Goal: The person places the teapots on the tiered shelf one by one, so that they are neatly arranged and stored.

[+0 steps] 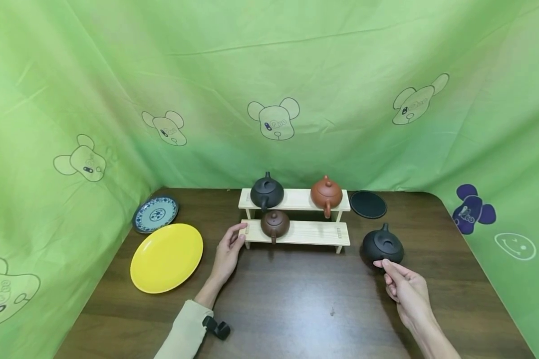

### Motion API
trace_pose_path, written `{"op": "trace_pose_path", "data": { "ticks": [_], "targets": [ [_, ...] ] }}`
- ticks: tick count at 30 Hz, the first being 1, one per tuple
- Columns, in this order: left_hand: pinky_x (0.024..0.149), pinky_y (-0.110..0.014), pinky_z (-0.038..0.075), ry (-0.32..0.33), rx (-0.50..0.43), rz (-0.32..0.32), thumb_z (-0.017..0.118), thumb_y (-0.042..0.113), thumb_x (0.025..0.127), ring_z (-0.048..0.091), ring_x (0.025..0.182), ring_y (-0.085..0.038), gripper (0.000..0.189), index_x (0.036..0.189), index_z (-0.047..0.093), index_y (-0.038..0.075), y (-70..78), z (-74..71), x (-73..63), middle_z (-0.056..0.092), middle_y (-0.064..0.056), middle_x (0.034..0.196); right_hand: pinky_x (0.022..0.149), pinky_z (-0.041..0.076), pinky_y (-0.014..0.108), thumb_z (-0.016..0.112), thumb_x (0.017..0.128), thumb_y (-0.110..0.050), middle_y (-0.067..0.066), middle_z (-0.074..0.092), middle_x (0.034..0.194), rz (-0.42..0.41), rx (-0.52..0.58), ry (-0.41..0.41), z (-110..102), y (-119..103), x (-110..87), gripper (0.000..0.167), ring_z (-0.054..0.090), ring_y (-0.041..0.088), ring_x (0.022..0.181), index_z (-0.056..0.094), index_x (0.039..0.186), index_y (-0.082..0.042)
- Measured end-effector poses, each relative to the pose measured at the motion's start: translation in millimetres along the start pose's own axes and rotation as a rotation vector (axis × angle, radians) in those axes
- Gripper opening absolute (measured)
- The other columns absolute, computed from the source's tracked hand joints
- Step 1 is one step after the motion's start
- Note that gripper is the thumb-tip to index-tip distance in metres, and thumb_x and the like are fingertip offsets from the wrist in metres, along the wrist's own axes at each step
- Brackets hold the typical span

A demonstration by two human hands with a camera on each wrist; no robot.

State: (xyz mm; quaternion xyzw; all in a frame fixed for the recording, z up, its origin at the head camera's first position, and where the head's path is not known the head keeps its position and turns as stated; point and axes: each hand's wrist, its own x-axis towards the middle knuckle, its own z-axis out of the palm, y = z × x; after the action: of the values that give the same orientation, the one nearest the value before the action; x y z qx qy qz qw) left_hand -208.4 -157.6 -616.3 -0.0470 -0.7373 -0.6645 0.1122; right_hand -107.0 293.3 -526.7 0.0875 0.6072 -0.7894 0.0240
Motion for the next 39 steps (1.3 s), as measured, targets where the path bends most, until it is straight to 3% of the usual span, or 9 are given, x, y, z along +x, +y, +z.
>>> {"op": "trace_pose_path", "data": {
  "ticks": [14,27,39],
  "targets": [
    [0.111,-0.029,0.053,0.002,0.009,0.007,0.07,0.023,0.111,0.069,0.134,-0.022,0.031,0.142,0.071,0.029,-3.4,0.1,1.0,0.072,0.002,0.146,0.053,0.003,0.041,0.054,0.117,-0.006,-0.012,0.052,0.068,-0.085,-0.004,-0.043,25,-18,-22.0,0.038,0.014,0.021,0.057,0.088,0.104,-0.016],
    [0.114,-0.032,0.052,-0.003,-0.009,-0.042,0.069,0.018,0.111,0.068,0.135,-0.02,0.033,0.141,0.072,0.032,-1.9,-0.6,1.9,0.071,0.007,0.146,0.051,0.003,0.044,0.054,0.116,-0.006,-0.012,0.05,0.068,-0.077,-0.043,-0.092,50,-19,-32.5,0.034,0.013,0.022,0.056,0.087,0.106,-0.01],
    [0.111,-0.029,0.053,-0.004,-0.001,-0.009,0.069,0.02,0.112,0.068,0.134,-0.022,0.031,0.142,0.072,0.029,-1.3,-0.7,0.8,0.071,0.003,0.147,0.051,0.004,0.044,0.059,0.115,-0.008,-0.012,0.046,0.065,-0.05,-0.096,-0.117,74,-12,-30.7,0.031,0.014,0.02,0.056,0.086,0.103,-0.013]
  ]
}}
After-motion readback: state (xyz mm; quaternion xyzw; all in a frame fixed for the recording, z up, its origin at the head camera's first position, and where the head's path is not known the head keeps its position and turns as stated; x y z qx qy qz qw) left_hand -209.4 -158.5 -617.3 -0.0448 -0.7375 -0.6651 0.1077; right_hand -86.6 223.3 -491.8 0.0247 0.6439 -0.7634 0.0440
